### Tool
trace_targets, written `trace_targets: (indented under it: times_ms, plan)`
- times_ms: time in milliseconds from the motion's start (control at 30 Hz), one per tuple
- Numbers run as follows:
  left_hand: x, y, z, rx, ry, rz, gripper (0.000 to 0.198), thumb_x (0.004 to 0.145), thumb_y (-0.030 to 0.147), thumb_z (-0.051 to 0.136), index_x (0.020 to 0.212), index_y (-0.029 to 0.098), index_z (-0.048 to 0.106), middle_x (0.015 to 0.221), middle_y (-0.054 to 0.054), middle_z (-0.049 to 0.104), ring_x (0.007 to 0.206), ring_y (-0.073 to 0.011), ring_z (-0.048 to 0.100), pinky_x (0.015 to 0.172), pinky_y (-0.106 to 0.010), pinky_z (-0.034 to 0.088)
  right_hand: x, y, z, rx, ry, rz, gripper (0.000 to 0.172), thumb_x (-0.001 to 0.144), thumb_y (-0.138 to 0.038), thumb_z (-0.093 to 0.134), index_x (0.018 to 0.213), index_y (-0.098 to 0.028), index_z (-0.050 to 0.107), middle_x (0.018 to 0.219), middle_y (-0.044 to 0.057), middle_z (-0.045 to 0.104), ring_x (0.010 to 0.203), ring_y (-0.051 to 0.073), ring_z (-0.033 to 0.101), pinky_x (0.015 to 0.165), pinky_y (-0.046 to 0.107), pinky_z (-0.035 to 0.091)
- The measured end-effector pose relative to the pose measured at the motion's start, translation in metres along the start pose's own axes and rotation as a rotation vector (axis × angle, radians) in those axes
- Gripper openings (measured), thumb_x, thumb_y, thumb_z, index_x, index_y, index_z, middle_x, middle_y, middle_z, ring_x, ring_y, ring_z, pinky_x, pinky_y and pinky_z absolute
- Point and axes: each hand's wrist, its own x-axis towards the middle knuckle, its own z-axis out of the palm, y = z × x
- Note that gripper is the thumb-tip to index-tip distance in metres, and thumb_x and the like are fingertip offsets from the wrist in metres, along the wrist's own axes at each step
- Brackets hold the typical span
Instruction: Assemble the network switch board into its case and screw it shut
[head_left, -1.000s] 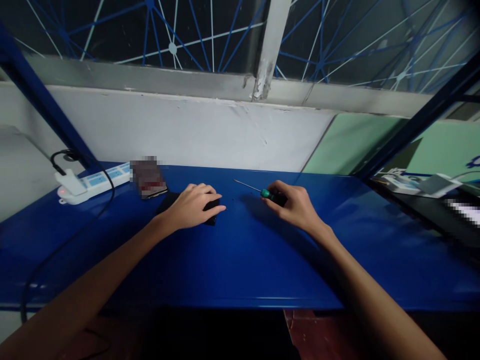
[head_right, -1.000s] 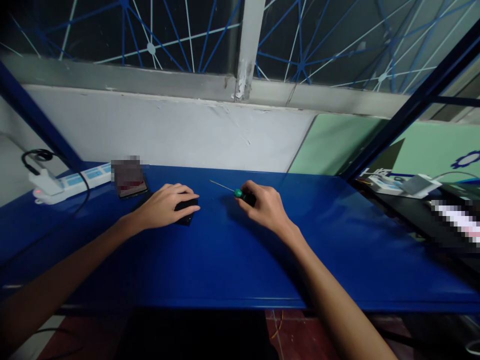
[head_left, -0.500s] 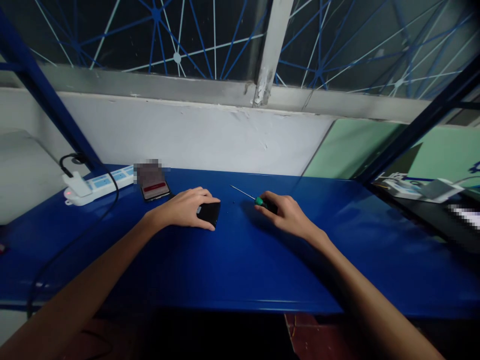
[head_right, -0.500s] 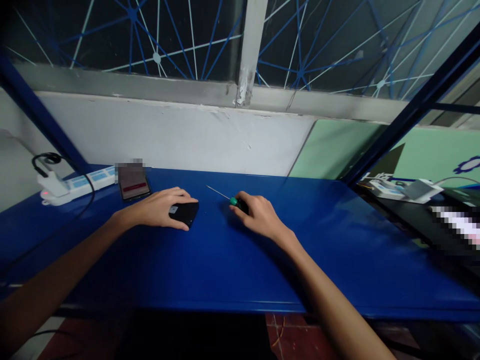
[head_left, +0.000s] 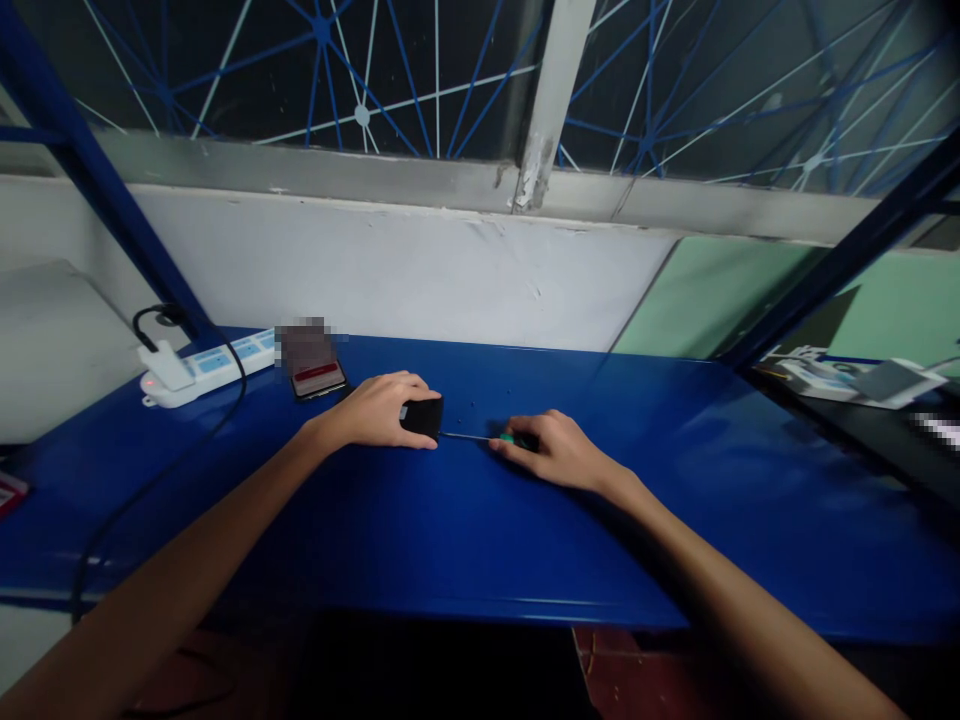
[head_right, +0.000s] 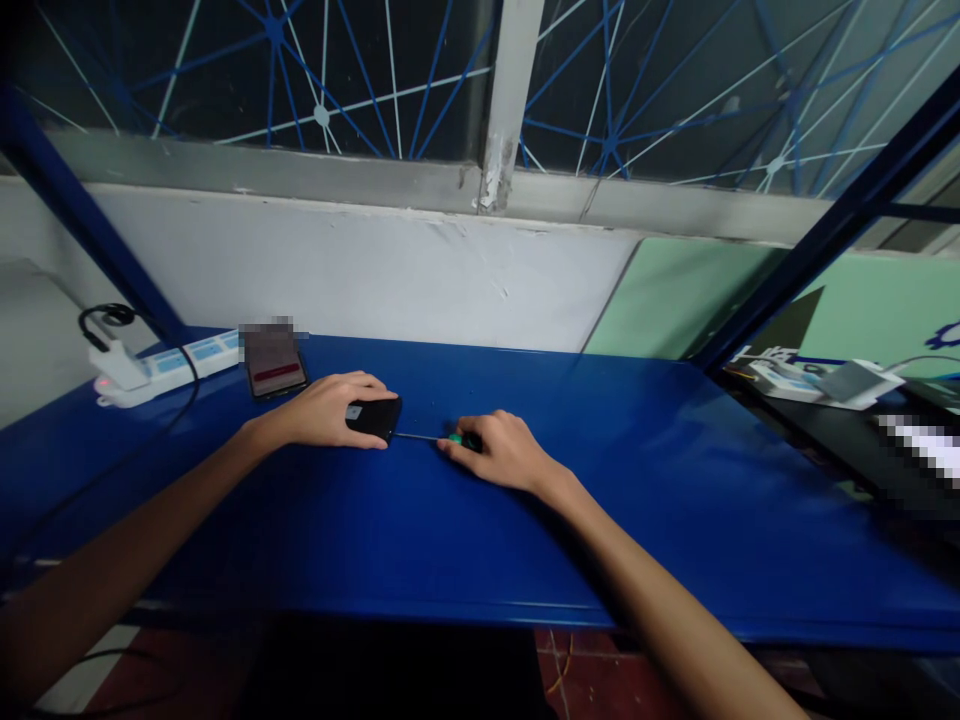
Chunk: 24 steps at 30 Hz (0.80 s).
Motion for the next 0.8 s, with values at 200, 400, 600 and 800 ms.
trace_targets:
  times_ms: [200, 400, 600, 800]
  plan:
    - [0.0001, 0.0001, 0.0012, 0.005, 0.008, 0.009, 0.064, 0.074, 0.066, 0.065, 0.123, 0.024, 0.064, 0.121, -0.010, 0.064, 0.106, -0.0280, 0.061, 0.085, -0.037, 0.047, -0.0005, 0.0006, 0.0003, 0.002, 0.001, -0.006, 0.041, 0.093, -0.051, 0.046, 0.073, -0.018, 0.062, 0.052, -0.003, 0.050, 0.045, 0.010, 0.040, 0.050, 0.027, 0.025]
    - [-0.0002, 0.0003, 0.0010, 0.009, 0.014, 0.018, 0.062, 0.074, 0.064, 0.065, 0.122, 0.025, 0.064, 0.120, -0.010, 0.065, 0.105, -0.0281, 0.062, 0.084, -0.037, 0.048, -0.0008, -0.0007, -0.0005, 0.008, 0.013, 0.013, 0.039, 0.092, -0.049, 0.048, 0.073, -0.018, 0.063, 0.053, -0.002, 0.051, 0.046, 0.010, 0.039, 0.051, 0.027, 0.023]
    - [-0.0001, -0.0005, 0.0010, 0.011, 0.001, 0.014, 0.064, 0.075, 0.066, 0.064, 0.124, 0.024, 0.063, 0.122, -0.010, 0.064, 0.107, -0.0285, 0.061, 0.084, -0.037, 0.048, -0.0007, -0.0001, 0.0022, 0.001, 0.017, 0.002, 0.041, 0.093, -0.051, 0.047, 0.073, -0.018, 0.062, 0.052, -0.002, 0.050, 0.046, 0.010, 0.039, 0.051, 0.027, 0.023]
    - [-0.0001, -0.0003, 0.0023, -0.003, 0.022, 0.017, 0.063, 0.074, 0.065, 0.065, 0.122, 0.024, 0.065, 0.119, -0.010, 0.065, 0.105, -0.0278, 0.061, 0.084, -0.037, 0.048, -0.0018, -0.0020, 0.0003, -0.016, 0.021, 0.006, 0.043, 0.095, -0.050, 0.043, 0.077, -0.017, 0.064, 0.056, 0.000, 0.055, 0.048, 0.011, 0.042, 0.053, 0.028, 0.025]
